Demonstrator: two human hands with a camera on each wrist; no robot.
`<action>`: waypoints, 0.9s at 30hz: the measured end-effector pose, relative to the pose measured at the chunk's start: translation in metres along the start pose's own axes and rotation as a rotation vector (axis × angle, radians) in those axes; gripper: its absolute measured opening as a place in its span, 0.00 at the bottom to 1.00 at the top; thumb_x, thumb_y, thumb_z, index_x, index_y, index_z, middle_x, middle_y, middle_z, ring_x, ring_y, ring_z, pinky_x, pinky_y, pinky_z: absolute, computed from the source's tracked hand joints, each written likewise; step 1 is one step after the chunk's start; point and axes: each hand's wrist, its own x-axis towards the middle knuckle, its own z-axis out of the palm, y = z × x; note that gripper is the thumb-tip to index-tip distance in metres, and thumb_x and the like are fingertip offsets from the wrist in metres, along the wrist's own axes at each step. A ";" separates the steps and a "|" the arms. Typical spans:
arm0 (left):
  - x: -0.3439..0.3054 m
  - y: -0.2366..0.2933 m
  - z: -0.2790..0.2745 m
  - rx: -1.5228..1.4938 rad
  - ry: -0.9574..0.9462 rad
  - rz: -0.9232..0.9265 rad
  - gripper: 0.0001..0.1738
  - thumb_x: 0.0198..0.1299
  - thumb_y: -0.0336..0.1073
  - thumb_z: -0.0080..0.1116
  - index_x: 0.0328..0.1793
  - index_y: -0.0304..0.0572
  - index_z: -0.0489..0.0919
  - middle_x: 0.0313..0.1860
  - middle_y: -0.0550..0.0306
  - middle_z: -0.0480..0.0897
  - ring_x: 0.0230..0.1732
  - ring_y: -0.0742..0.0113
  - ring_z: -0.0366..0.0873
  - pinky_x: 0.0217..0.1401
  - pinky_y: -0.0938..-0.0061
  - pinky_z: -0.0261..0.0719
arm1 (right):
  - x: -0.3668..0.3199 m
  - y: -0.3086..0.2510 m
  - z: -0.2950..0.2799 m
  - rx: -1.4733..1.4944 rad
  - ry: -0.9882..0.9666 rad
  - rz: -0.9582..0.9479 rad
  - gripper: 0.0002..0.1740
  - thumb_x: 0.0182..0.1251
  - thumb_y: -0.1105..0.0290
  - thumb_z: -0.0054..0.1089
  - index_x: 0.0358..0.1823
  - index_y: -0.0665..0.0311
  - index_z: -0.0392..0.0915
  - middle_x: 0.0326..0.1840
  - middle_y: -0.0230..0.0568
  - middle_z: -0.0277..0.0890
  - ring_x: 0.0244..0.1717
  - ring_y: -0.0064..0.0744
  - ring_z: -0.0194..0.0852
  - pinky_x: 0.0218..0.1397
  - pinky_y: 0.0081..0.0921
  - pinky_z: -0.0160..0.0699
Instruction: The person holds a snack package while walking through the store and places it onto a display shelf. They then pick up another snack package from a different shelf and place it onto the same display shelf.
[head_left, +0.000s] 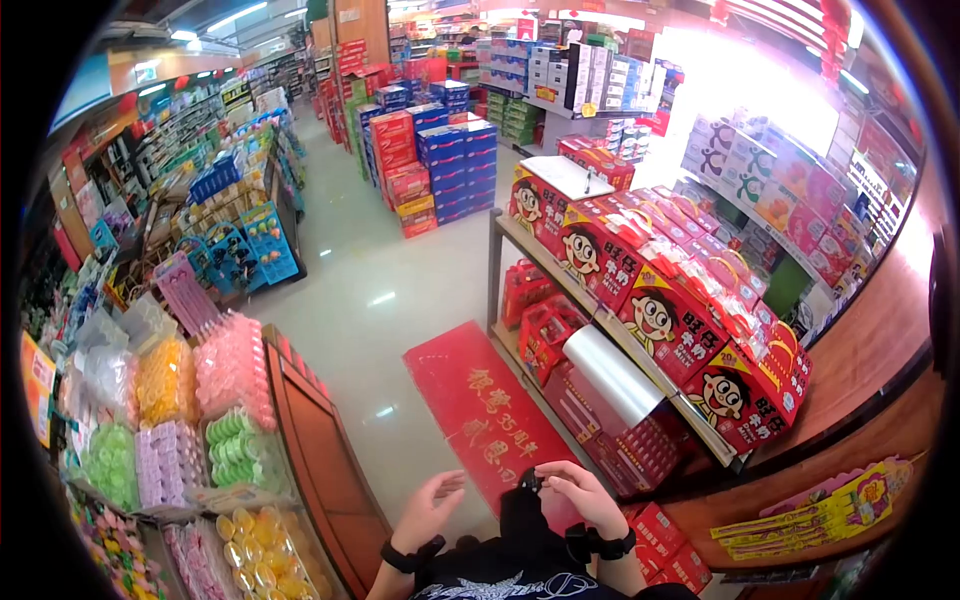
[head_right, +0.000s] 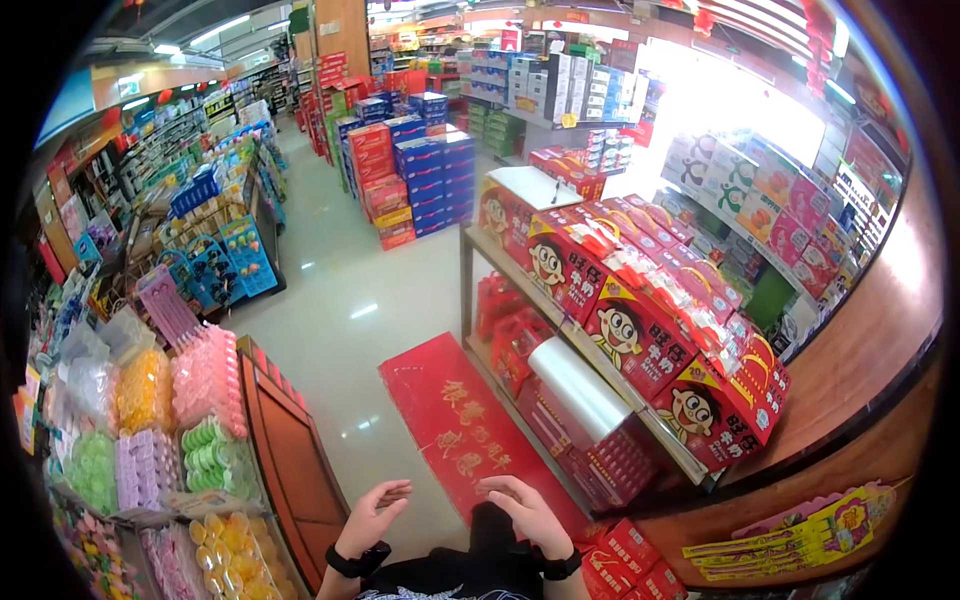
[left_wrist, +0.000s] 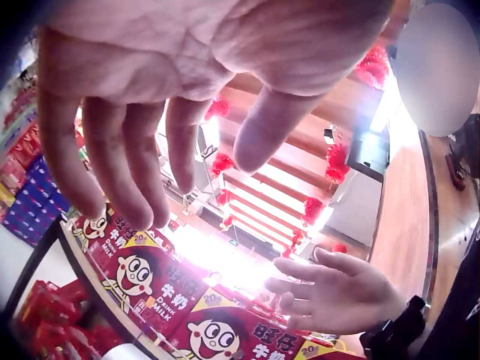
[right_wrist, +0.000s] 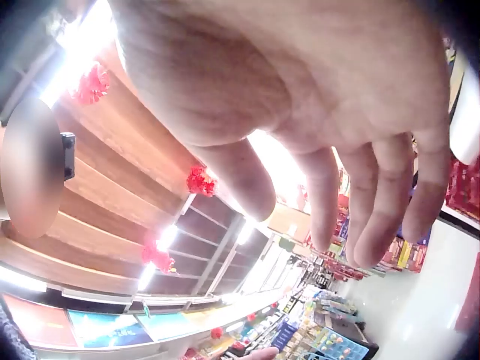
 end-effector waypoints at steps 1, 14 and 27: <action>0.014 0.004 0.003 -0.003 -0.009 0.009 0.20 0.64 0.33 0.55 0.61 0.33 0.72 0.55 0.48 0.79 0.56 0.62 0.77 0.61 0.70 0.72 | 0.008 -0.005 -0.008 -0.029 0.007 0.041 0.16 0.70 0.74 0.47 0.57 0.73 0.71 0.56 0.42 0.74 0.57 0.30 0.72 0.63 0.27 0.68; 0.205 0.073 0.067 -0.023 -0.088 0.119 0.21 0.64 0.31 0.54 0.62 0.33 0.71 0.55 0.51 0.78 0.57 0.66 0.75 0.61 0.72 0.71 | 0.119 -0.069 -0.150 -0.059 0.105 -0.267 0.16 0.70 0.71 0.48 0.56 0.71 0.71 0.53 0.42 0.75 0.49 0.22 0.72 0.51 0.18 0.71; 0.332 0.081 0.129 0.080 -0.410 0.080 0.21 0.64 0.31 0.54 0.62 0.33 0.71 0.55 0.48 0.79 0.56 0.63 0.77 0.61 0.71 0.74 | 0.125 -0.050 -0.225 0.167 0.381 -0.143 0.17 0.72 0.70 0.47 0.57 0.70 0.70 0.53 0.43 0.76 0.51 0.28 0.72 0.57 0.26 0.69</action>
